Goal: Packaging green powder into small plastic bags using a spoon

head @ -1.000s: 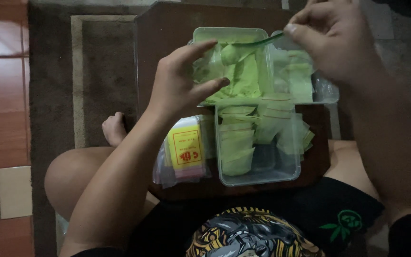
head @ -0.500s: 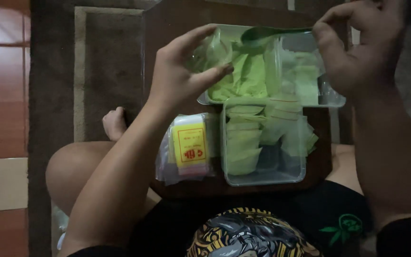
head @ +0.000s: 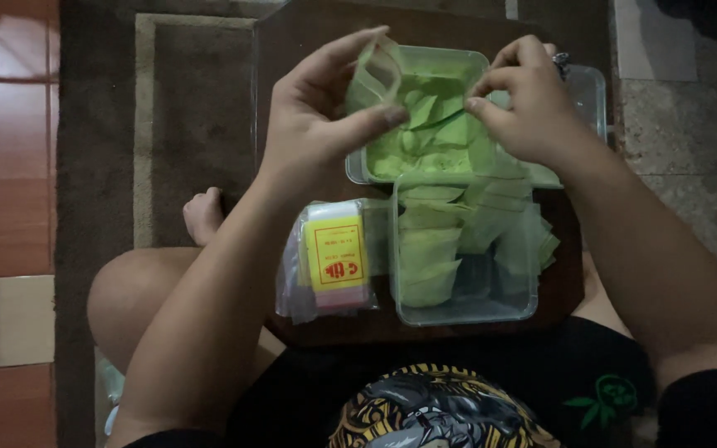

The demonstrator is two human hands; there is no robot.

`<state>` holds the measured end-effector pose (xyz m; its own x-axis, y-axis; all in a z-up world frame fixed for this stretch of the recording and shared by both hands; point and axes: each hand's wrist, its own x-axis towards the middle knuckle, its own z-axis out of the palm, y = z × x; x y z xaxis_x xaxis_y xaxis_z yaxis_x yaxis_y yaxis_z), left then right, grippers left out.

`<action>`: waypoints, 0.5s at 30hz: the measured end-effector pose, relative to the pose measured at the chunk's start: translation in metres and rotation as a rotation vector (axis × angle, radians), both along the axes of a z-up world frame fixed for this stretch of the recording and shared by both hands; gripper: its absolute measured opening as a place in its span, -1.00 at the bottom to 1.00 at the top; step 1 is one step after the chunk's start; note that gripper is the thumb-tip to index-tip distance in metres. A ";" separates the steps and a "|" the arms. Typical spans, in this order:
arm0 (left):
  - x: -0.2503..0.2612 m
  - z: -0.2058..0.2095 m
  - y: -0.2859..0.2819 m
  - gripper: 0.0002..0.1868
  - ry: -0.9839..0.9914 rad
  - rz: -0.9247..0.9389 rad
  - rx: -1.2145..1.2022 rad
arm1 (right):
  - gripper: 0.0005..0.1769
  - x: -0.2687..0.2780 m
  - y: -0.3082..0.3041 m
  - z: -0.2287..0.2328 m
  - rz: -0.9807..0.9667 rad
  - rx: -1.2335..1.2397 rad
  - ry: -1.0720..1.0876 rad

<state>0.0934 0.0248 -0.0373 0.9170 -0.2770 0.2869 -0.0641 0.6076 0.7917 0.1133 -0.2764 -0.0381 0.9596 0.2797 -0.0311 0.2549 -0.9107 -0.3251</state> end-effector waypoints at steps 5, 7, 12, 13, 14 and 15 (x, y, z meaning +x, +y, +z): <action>0.003 0.001 0.007 -0.40 -0.244 0.212 0.546 | -0.75 -0.006 -0.009 0.023 -0.225 0.162 0.031; 0.004 -0.006 0.004 -0.39 -0.241 0.233 0.579 | -0.78 -0.015 0.000 0.049 -0.263 0.215 0.047; 0.005 -0.008 0.000 -0.35 -0.234 0.256 0.715 | -0.93 -0.018 -0.035 0.060 -0.184 0.346 -0.040; 0.006 -0.010 -0.001 -0.35 -0.286 0.266 0.731 | -0.95 -0.019 -0.040 0.064 -0.110 0.334 -0.097; 0.006 -0.012 -0.001 -0.36 -0.335 0.275 0.748 | -0.95 -0.021 -0.044 0.066 -0.036 0.323 -0.150; 0.005 -0.012 -0.002 -0.36 -0.335 0.271 0.748 | -0.95 -0.023 -0.040 0.072 -0.040 0.323 -0.149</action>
<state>0.0986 0.0231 -0.0490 0.8784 -0.2850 0.3836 -0.4333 -0.1361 0.8909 0.0906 -0.3159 0.0336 0.9573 0.2148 0.1937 0.2876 -0.7774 -0.5595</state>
